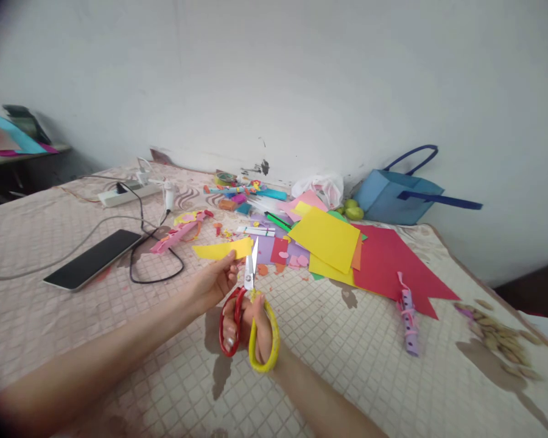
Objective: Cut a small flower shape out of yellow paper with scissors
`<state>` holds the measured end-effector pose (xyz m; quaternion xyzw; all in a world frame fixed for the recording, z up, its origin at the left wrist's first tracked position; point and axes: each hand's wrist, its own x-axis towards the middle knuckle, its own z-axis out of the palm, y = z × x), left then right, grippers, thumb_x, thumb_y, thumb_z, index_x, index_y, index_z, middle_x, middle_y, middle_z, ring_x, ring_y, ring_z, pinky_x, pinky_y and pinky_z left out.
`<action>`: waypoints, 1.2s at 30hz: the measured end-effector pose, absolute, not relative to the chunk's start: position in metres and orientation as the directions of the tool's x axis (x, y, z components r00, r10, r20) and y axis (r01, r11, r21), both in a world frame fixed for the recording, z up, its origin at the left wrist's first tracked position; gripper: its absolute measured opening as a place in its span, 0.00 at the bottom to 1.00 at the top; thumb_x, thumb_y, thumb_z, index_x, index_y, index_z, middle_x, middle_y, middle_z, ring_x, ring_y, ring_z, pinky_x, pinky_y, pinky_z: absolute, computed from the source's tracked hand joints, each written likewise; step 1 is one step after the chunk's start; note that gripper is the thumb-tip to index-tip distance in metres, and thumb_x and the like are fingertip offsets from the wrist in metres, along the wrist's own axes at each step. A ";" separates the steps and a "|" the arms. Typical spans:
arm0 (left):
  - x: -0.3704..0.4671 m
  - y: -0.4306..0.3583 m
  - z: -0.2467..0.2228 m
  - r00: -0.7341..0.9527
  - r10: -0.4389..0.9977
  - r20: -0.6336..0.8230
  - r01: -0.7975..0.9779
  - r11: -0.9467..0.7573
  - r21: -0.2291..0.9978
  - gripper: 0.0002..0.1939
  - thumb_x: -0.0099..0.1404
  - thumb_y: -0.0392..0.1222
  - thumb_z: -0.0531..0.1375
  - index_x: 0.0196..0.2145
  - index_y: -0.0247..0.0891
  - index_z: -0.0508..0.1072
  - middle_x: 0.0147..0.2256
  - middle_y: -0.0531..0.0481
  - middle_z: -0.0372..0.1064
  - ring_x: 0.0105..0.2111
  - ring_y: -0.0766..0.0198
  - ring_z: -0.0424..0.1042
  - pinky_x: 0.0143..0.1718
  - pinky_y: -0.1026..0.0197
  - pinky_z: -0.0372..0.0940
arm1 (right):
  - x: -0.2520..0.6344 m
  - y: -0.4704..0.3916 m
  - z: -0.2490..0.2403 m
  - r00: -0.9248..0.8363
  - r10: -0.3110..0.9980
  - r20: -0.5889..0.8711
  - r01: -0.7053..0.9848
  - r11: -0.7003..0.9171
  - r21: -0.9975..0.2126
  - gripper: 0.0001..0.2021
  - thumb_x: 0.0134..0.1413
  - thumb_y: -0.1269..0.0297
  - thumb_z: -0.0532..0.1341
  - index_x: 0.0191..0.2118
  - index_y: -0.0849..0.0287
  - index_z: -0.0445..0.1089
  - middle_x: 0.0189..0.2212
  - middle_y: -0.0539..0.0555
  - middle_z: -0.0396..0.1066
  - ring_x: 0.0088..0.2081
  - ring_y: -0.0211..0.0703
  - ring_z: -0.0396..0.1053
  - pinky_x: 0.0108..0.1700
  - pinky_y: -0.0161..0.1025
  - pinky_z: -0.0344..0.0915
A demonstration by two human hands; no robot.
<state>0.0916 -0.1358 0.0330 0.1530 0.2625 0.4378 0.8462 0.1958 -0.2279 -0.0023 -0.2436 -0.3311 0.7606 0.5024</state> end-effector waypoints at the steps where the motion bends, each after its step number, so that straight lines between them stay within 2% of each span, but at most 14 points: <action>1: 0.092 -0.136 0.033 0.485 0.819 -0.306 -0.660 0.573 0.486 0.07 0.64 0.33 0.56 0.29 0.30 0.69 0.21 0.52 0.65 0.17 0.77 0.64 0.18 0.77 0.63 | 0.197 -0.228 -0.002 -0.375 0.926 -0.043 -0.602 -0.278 -0.749 0.34 0.43 0.28 0.48 0.31 0.60 0.64 0.17 0.45 0.56 0.18 0.34 0.55 0.22 0.35 0.54; 18: 0.089 -0.132 0.034 0.430 0.858 -0.281 -0.656 0.510 0.556 0.04 0.63 0.31 0.57 0.30 0.30 0.69 0.25 0.50 0.69 0.17 0.77 0.64 0.17 0.75 0.61 | 0.200 -0.230 0.002 -0.395 0.918 -0.007 -0.573 -0.253 -0.779 0.35 0.44 0.29 0.48 0.31 0.62 0.65 0.19 0.46 0.56 0.18 0.34 0.54 0.22 0.34 0.54; 24: 0.090 -0.132 0.034 0.403 0.869 -0.287 -0.659 0.493 0.568 0.04 0.62 0.30 0.57 0.29 0.30 0.69 0.24 0.51 0.68 0.17 0.78 0.64 0.16 0.76 0.61 | 0.202 -0.230 -0.002 -0.391 0.919 -0.055 -0.574 -0.290 -0.766 0.33 0.43 0.29 0.50 0.30 0.60 0.64 0.17 0.45 0.54 0.17 0.32 0.52 0.21 0.33 0.54; 36: 0.089 -0.127 0.030 0.385 0.888 -0.251 -0.679 0.456 0.575 0.02 0.60 0.30 0.60 0.29 0.30 0.69 0.22 0.54 0.67 0.17 0.78 0.64 0.17 0.75 0.62 | 0.201 -0.234 -0.014 -0.281 0.956 -0.085 -0.572 -0.238 -0.785 0.30 0.42 0.30 0.53 0.26 0.58 0.60 0.13 0.41 0.52 0.12 0.29 0.48 0.15 0.29 0.50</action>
